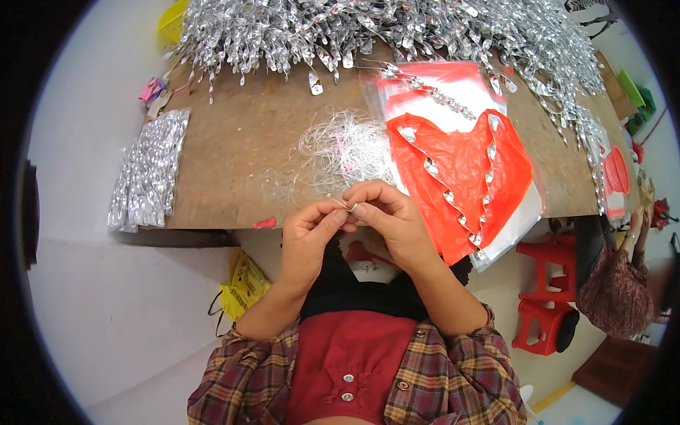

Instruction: Packaging silver tinsel garlands into plastic bags at a workshop bench.

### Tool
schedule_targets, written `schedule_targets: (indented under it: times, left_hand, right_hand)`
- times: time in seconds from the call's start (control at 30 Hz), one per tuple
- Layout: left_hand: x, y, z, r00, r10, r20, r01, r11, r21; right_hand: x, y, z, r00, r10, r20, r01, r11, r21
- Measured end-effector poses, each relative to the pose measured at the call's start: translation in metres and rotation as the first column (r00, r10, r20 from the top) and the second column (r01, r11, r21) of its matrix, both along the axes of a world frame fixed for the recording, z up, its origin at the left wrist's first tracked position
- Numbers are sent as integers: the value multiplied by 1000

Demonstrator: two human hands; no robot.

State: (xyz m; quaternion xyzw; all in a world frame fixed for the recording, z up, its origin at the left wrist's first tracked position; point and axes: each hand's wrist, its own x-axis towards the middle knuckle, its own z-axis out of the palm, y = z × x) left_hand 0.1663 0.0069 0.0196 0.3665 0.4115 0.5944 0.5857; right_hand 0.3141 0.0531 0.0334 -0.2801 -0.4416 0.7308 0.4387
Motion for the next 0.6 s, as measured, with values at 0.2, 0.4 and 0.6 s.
schedule_targets:
  times: [0.2, 0.4, 0.6]
  left_hand:
    - [-2, -1, 2, 999, 46, 8, -46, 999, -6]
    - [-4, 0, 2, 1000, 22, 15, -21, 999, -40]
    - [-6, 1, 3, 999, 1, 41, 1, 998, -65]
  right_hand:
    - [0, 1, -1, 999, 47, -10, -47, 997, -63]
    - [2, 3, -5, 997, 73, -15, -73, 997, -10]
    - [6, 3, -5, 993, 64, 101, -71, 995, 66]
